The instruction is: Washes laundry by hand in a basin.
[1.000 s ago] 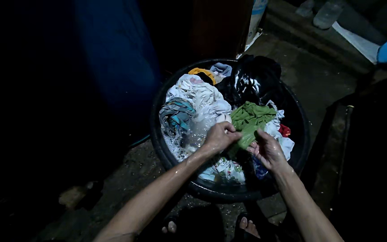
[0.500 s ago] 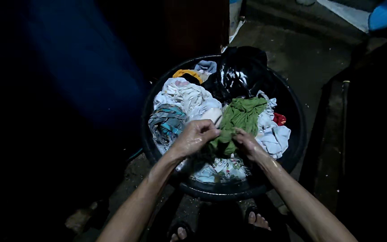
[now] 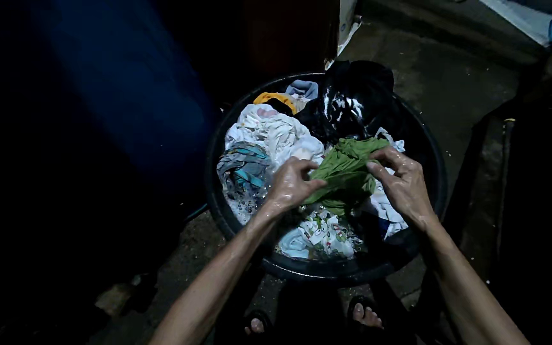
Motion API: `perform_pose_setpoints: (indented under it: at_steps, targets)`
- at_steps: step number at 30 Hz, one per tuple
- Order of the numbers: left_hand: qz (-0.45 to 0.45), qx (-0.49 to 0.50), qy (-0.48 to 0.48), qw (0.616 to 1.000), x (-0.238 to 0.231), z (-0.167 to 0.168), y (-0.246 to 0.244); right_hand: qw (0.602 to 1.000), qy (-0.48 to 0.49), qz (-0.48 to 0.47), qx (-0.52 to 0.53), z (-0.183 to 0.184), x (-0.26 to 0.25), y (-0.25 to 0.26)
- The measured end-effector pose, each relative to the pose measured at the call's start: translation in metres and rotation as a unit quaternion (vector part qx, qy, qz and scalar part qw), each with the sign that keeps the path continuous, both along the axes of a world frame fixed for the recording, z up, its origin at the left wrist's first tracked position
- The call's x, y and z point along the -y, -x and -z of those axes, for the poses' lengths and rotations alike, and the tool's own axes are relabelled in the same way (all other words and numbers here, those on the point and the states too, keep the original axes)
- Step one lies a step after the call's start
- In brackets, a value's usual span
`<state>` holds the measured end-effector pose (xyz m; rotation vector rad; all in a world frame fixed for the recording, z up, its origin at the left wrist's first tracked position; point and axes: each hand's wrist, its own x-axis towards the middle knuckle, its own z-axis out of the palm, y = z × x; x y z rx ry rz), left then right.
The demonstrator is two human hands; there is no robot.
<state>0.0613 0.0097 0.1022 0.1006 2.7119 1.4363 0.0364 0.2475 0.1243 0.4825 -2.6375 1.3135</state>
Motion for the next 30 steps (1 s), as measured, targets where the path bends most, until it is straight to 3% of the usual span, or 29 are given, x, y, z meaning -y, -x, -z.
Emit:
perform_pose_setpoints:
  at_steps: [7, 11, 16, 18, 20, 22, 25, 30]
  targets:
    - [0.108, -0.057, -0.099, 0.988, -0.035, -0.023, 0.002, 0.973, 0.160, -0.143, 0.078, -0.028, 0.014, -0.010]
    - [0.148, -0.067, -0.099, 0.982, -0.028, -0.033, -0.003, 0.961, 0.188, -0.170, 0.111, -0.051, 0.016, -0.020]
    - [0.141, -0.087, -0.133, 0.977, -0.032, -0.041, -0.016, 0.975, 0.149, -0.137, 0.096, -0.058, 0.029, -0.030]
    - [0.124, -0.162, -0.113, 0.972, -0.036, -0.044, -0.019, 0.970, 0.163, -0.143, 0.109, -0.057, 0.033, -0.036]
    - [0.094, -0.210, -0.012, 0.973, -0.032, -0.036, -0.017, 0.965, 0.184, -0.145, 0.119, -0.066, 0.031, -0.042]
    - [0.068, -0.151, 0.098, 0.981, -0.023, -0.019, -0.012, 0.969, 0.183, -0.137, 0.089, -0.084, 0.024, -0.046]
    - [0.034, -0.022, 0.175, 0.984, -0.012, 0.005, 0.006, 0.982, 0.157, -0.102, 0.034, -0.102, 0.009, -0.043]
    - [0.090, 0.025, 0.121, 0.988, 0.011, -0.014, 0.017, 0.989, 0.145, -0.023, -0.011, -0.106, -0.020, -0.018]
